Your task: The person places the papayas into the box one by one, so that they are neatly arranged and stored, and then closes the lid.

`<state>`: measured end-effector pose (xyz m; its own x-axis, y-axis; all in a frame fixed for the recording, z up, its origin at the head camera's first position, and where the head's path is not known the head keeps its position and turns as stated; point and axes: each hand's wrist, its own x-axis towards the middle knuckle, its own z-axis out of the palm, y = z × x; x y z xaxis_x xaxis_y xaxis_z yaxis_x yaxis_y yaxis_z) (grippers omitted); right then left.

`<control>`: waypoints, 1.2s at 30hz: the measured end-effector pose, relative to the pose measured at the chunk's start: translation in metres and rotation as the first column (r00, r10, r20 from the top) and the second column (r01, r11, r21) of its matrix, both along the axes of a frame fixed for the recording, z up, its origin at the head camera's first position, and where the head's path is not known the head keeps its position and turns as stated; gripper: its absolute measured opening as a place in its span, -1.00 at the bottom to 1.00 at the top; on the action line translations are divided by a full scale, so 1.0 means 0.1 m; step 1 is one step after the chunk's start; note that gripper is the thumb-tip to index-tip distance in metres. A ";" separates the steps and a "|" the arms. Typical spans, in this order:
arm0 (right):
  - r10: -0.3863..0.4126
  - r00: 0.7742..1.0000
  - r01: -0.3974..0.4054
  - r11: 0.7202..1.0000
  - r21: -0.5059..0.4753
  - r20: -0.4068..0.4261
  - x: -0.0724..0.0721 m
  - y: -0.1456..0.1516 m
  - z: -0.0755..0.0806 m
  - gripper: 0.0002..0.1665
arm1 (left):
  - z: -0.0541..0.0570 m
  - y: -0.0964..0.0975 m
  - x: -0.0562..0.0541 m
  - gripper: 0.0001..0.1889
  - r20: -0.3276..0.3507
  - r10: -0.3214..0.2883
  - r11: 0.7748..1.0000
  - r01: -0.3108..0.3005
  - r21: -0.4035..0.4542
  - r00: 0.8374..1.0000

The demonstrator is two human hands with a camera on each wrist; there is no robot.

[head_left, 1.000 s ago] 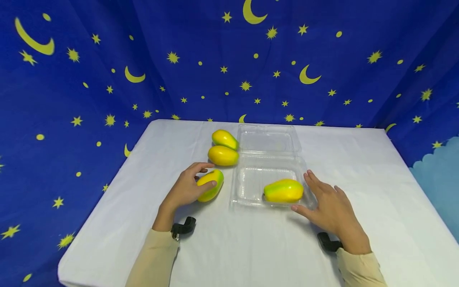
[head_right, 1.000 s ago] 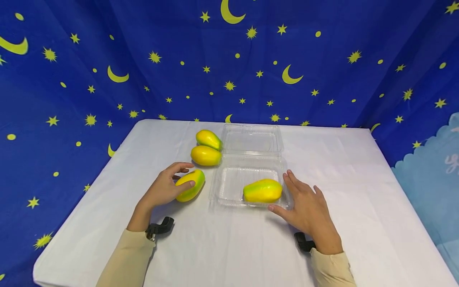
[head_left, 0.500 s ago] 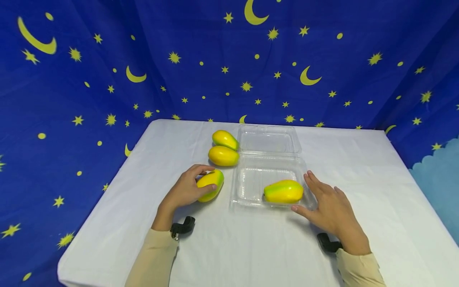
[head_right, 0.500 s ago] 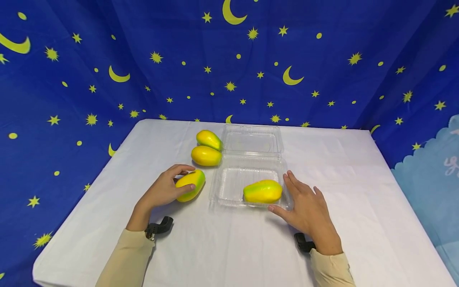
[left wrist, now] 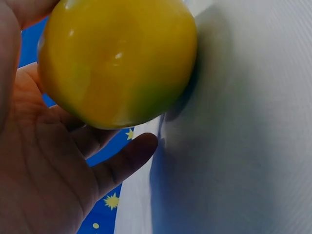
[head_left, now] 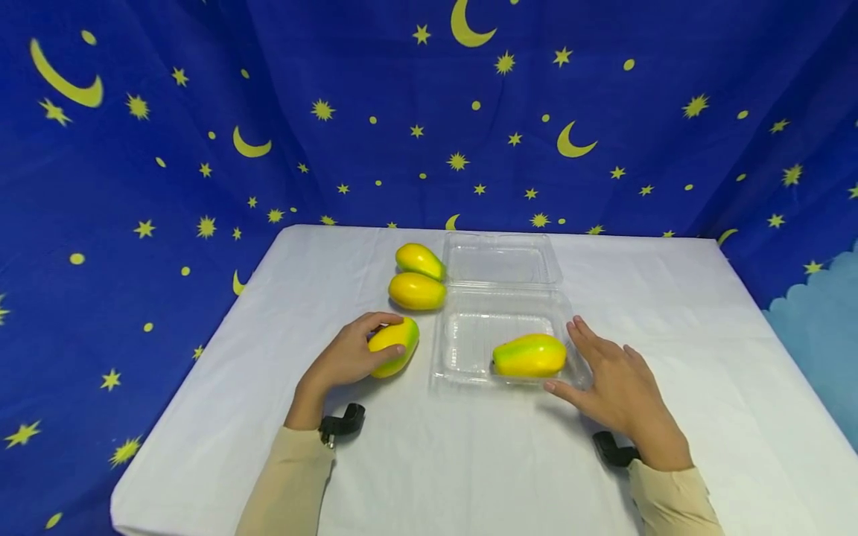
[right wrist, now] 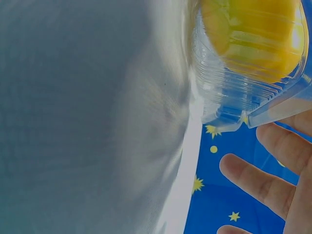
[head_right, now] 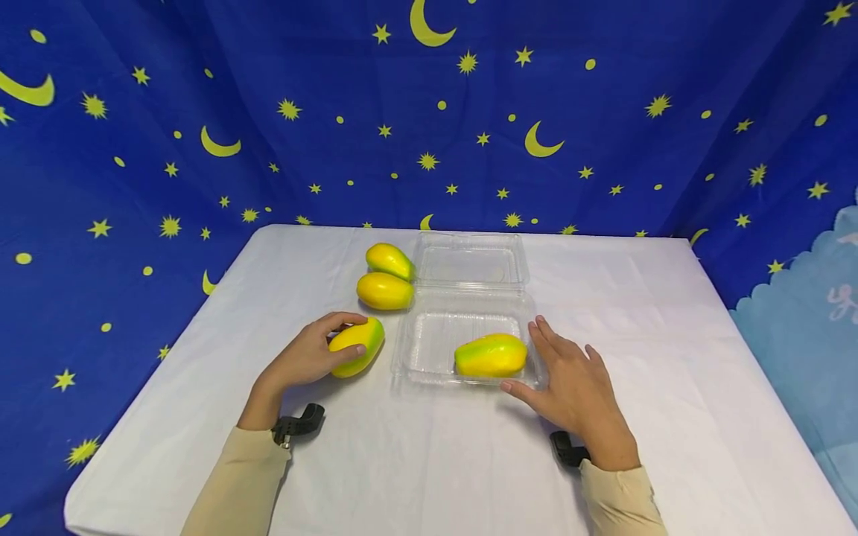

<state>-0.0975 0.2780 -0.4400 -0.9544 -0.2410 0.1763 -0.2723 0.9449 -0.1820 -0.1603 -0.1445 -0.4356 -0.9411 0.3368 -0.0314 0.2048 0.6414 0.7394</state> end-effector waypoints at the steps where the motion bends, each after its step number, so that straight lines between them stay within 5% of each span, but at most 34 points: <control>1: 0.000 1.000 0.000 1.000 0.000 0.001 0.00 0.00 0.00 0.24 | 0.00 0.00 0.00 -0.46 0.004 0.000 1.000 0.000 0.001 1.000; 28: -0.005 1.000 0.005 1.000 -0.009 0.021 -0.01 0.02 0.01 0.25 | 0.04 -0.09 0.00 -0.36 0.092 -0.024 1.000 0.026 -0.017 0.995; 36: 0.003 1.000 -0.003 1.000 0.002 0.021 -0.02 0.00 0.02 0.26 | -0.02 -0.16 -0.03 -0.40 0.070 -0.027 0.999 0.024 0.047 0.997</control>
<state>-0.0991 0.2783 -0.4380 -0.9570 -0.2447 0.1557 -0.2716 0.9444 -0.1854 -0.1630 -0.1602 -0.4379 -0.9281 0.3634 -0.0811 0.1671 0.6013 0.7813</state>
